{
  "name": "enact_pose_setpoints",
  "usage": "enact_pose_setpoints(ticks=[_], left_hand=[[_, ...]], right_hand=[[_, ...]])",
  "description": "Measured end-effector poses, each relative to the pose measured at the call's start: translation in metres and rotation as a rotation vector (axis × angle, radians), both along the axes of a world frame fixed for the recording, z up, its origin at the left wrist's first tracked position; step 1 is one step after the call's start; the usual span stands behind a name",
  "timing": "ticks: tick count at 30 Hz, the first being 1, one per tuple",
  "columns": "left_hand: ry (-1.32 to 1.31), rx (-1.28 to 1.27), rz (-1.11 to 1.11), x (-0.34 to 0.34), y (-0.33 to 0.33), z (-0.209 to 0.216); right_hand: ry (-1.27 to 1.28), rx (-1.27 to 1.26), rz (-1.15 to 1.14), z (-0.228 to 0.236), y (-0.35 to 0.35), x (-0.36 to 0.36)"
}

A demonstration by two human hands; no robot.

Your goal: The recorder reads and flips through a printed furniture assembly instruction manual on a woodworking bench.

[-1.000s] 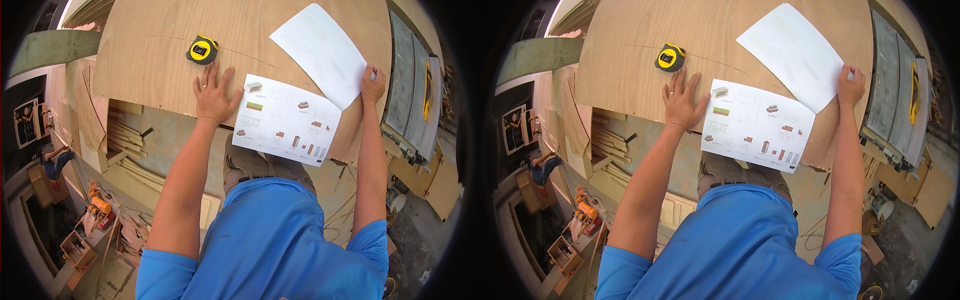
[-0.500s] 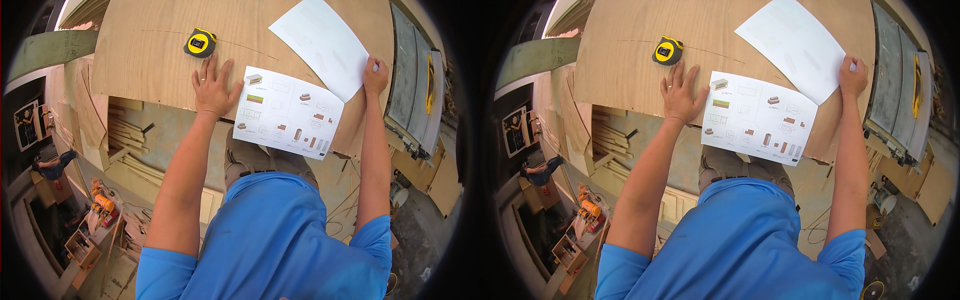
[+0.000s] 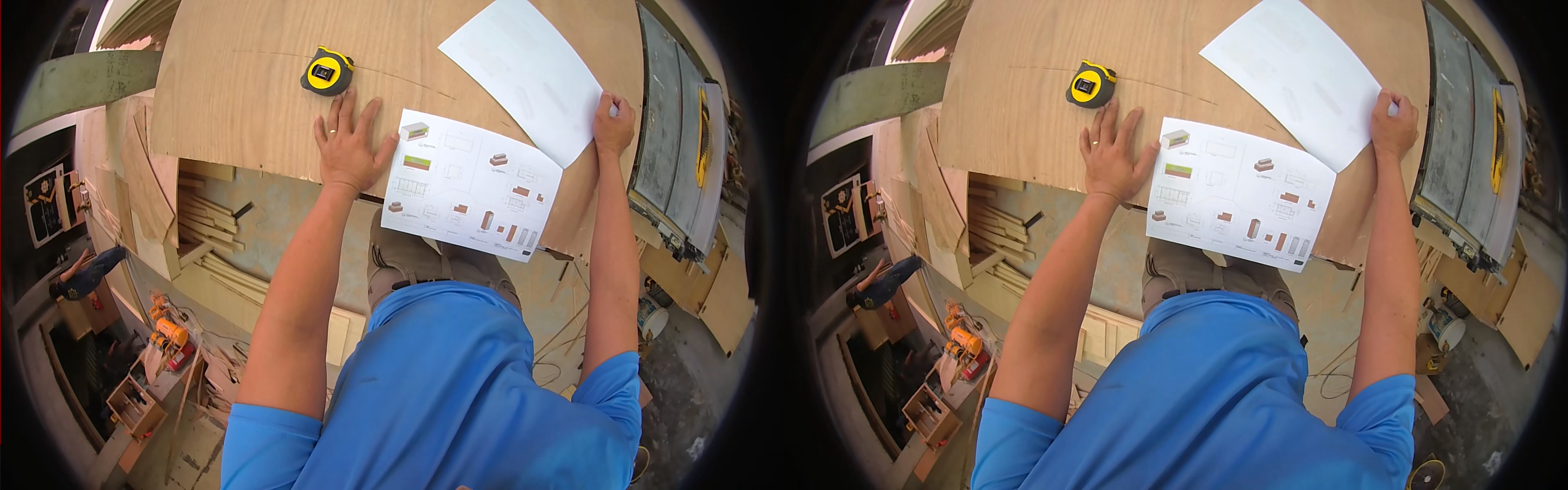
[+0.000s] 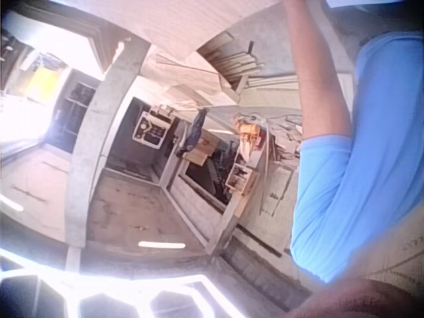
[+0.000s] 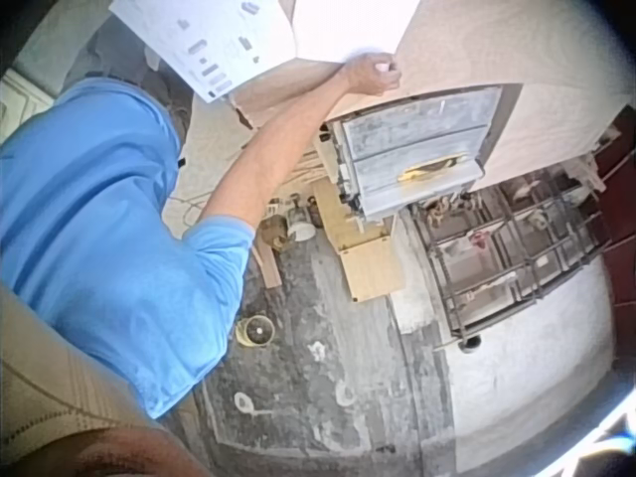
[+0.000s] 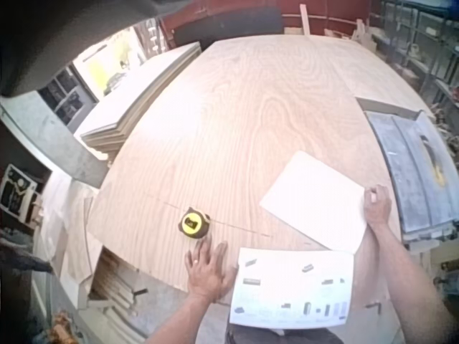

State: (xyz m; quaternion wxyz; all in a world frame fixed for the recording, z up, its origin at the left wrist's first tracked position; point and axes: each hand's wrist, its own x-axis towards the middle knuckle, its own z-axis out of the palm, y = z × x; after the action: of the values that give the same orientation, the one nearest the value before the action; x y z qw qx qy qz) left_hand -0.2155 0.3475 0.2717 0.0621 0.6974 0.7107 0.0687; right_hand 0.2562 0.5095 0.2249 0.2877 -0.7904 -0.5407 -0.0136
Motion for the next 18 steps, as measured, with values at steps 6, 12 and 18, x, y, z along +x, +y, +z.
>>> enact_pose_setpoints(ticks=[6, 12, 18], left_hand=[[-0.001, -0.005, 0.004, 0.0007, -0.0008, 0.0011], [-0.011, -0.006, 0.003, 0.0016, 0.0001, 0.0029], [-0.010, 0.008, 0.002, -0.0006, -0.0011, 0.0017]], right_hand=[[0.009, -0.011, -0.013, 0.0018, -0.0010, -0.0022], [0.002, 0.003, -0.013, 0.0002, -0.0012, 0.0002], [0.002, 0.002, -0.008, 0.0012, -0.0005, -0.0016]])
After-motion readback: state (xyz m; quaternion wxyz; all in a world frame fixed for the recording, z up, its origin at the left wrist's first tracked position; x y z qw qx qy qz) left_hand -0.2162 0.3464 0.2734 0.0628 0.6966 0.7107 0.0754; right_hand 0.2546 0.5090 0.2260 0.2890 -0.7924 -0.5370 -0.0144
